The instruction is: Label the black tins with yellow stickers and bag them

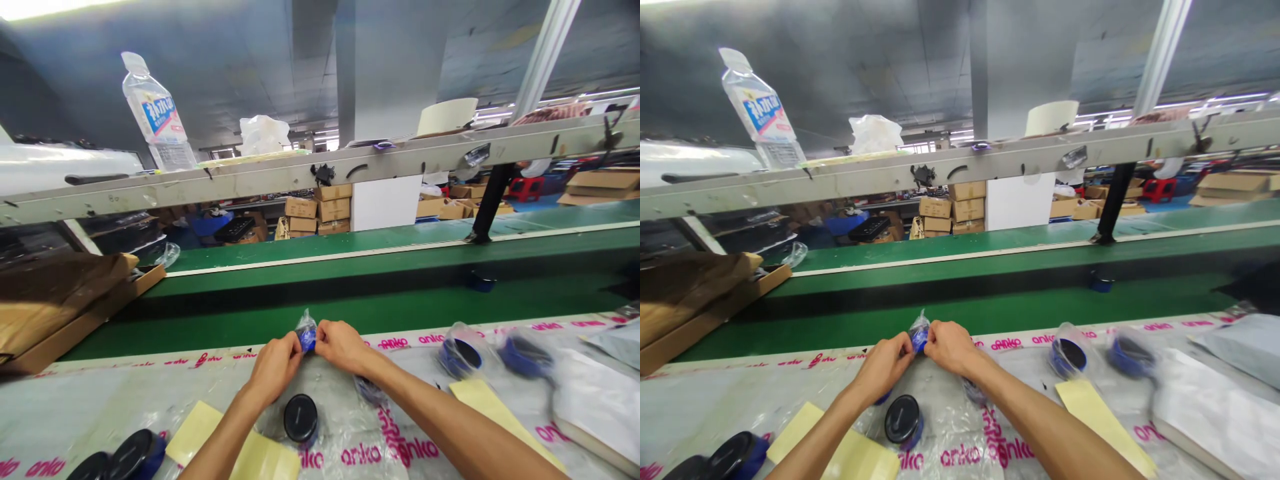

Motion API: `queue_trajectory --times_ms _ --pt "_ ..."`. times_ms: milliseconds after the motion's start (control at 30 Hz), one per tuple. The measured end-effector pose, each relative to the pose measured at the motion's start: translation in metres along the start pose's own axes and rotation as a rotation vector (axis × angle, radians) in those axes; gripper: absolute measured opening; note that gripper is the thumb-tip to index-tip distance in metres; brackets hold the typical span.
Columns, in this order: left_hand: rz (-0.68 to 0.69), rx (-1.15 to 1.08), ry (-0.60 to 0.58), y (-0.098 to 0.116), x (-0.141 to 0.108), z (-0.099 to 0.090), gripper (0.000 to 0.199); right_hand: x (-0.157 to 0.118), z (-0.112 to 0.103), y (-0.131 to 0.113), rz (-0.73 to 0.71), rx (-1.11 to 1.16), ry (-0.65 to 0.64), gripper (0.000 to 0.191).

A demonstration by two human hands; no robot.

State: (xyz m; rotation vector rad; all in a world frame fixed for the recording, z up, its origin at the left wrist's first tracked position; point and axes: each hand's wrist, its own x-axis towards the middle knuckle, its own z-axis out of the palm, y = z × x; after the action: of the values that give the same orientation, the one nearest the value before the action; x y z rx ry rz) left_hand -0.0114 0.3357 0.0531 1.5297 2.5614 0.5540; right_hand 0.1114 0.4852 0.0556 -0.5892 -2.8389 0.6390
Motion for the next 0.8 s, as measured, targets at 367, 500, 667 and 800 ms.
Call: queue_trajectory --times_ms 367,500,667,800 --pt "-0.144 -0.167 0.198 0.017 0.005 -0.025 0.009 0.002 -0.028 -0.009 0.041 0.006 0.187 0.015" --pt "-0.161 -0.245 0.250 0.027 0.005 -0.041 0.006 -0.003 -0.047 -0.017 0.007 -0.014 0.222 0.018" --pt "-0.147 -0.353 0.136 0.024 0.004 -0.029 0.009 -0.020 -0.046 -0.013 -0.052 -0.090 0.183 0.026" --pt "-0.167 -0.355 0.154 0.016 0.005 -0.018 0.010 -0.034 -0.038 -0.011 -0.166 -0.145 0.178 0.029"
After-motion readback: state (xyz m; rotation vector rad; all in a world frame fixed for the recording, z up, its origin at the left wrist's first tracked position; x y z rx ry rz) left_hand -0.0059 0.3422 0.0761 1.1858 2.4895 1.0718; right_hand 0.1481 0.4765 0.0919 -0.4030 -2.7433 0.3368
